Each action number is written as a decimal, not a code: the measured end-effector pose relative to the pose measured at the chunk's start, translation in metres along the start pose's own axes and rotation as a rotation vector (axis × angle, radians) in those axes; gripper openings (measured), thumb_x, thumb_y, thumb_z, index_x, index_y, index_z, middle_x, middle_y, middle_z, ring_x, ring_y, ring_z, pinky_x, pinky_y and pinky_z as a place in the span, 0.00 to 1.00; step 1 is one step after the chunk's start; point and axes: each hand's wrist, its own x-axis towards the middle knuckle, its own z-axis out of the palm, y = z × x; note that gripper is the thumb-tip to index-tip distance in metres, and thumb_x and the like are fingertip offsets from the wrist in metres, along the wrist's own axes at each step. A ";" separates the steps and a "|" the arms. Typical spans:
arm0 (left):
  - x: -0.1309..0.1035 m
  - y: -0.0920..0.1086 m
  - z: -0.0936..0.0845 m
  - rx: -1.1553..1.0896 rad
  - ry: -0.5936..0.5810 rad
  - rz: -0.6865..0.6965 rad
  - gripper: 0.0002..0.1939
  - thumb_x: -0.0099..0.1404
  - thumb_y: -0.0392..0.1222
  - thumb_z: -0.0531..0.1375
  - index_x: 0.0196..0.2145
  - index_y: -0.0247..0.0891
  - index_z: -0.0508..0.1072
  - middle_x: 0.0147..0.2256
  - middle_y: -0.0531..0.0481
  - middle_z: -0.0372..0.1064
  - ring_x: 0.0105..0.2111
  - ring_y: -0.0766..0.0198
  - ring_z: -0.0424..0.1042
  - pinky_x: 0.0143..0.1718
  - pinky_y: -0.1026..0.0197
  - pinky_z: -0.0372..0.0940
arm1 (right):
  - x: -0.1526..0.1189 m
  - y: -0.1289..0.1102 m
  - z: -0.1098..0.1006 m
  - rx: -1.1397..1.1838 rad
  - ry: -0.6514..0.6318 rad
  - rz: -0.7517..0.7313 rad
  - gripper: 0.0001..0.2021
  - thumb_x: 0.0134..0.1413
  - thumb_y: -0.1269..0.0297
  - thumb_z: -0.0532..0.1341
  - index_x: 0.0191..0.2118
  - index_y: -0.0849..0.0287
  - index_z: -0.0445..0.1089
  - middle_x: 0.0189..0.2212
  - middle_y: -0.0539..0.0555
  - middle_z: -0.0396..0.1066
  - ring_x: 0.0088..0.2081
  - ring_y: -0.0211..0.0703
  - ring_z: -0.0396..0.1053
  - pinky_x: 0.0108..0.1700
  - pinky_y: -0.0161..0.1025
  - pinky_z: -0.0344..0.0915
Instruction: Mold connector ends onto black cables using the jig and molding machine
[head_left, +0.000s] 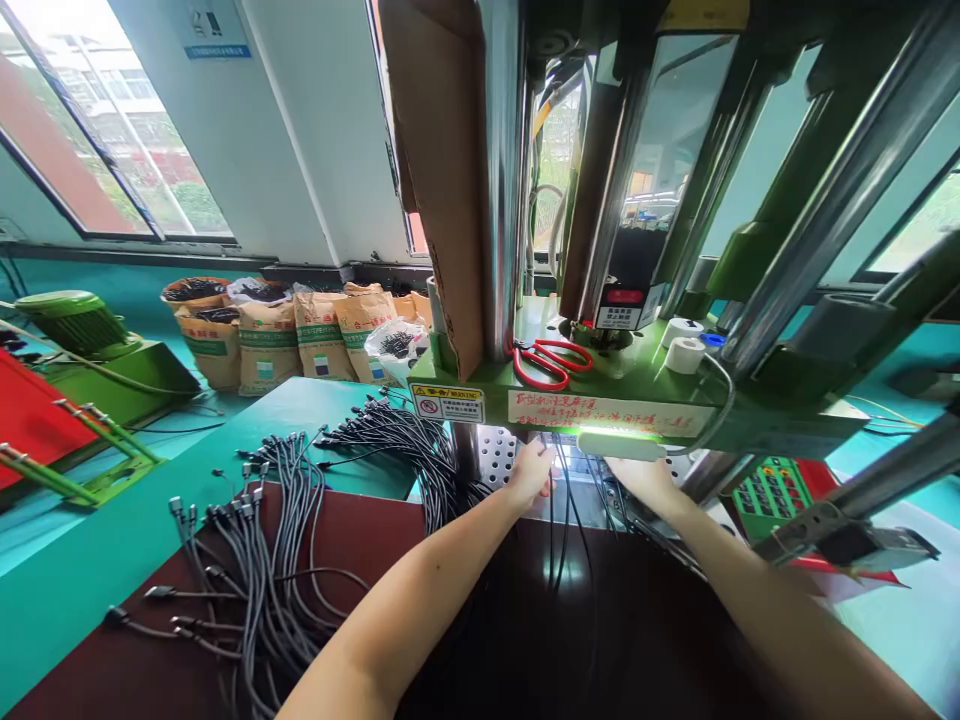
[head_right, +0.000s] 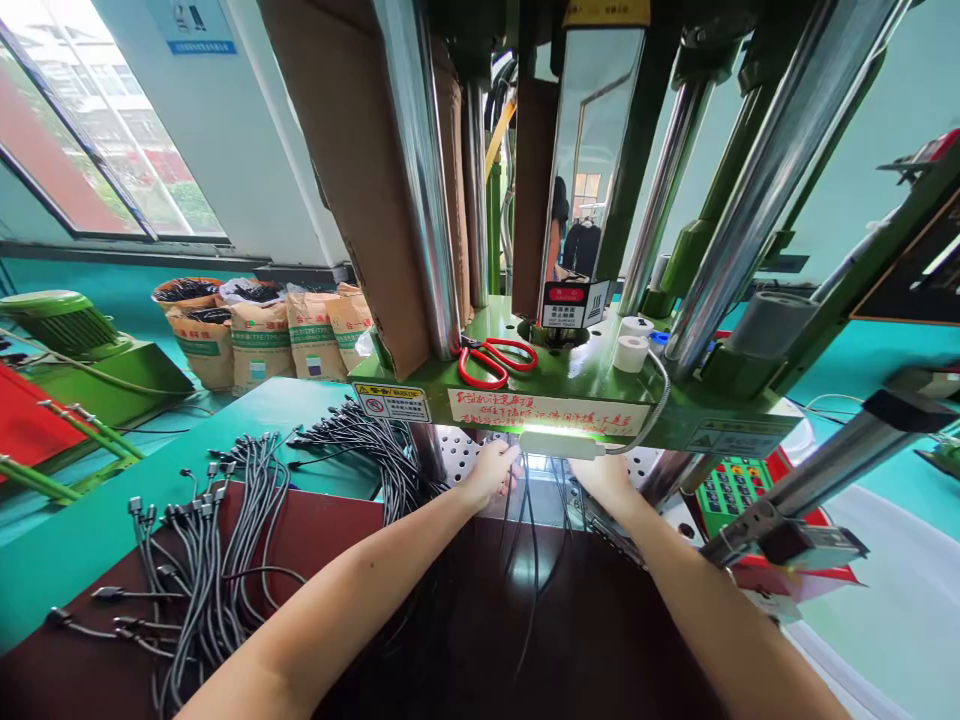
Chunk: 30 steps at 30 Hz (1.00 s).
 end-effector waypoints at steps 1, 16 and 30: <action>0.001 0.000 0.000 0.063 0.057 0.021 0.13 0.65 0.44 0.45 0.41 0.35 0.63 0.31 0.47 0.68 0.26 0.68 0.68 0.27 0.65 0.63 | -0.004 -0.002 0.003 -0.029 0.002 0.011 0.12 0.58 0.61 0.54 0.39 0.63 0.69 0.40 0.59 0.69 0.41 0.47 0.67 0.43 0.46 0.63; 0.005 0.001 -0.002 0.840 0.280 0.265 0.18 0.60 0.27 0.48 0.47 0.32 0.65 0.35 0.39 0.71 0.39 0.56 0.71 0.40 0.56 0.63 | 0.002 -0.002 0.018 -0.119 0.049 0.033 0.15 0.54 0.71 0.49 0.39 0.62 0.73 0.34 0.61 0.74 0.38 0.49 0.70 0.40 0.39 0.62; 0.004 0.016 0.017 0.744 0.430 0.208 0.15 0.62 0.37 0.49 0.44 0.33 0.69 0.36 0.39 0.72 0.37 0.55 0.71 0.35 0.58 0.64 | -0.007 -0.030 0.008 -0.220 0.040 -0.073 0.13 0.55 0.71 0.50 0.39 0.65 0.71 0.37 0.63 0.72 0.42 0.50 0.69 0.43 0.41 0.62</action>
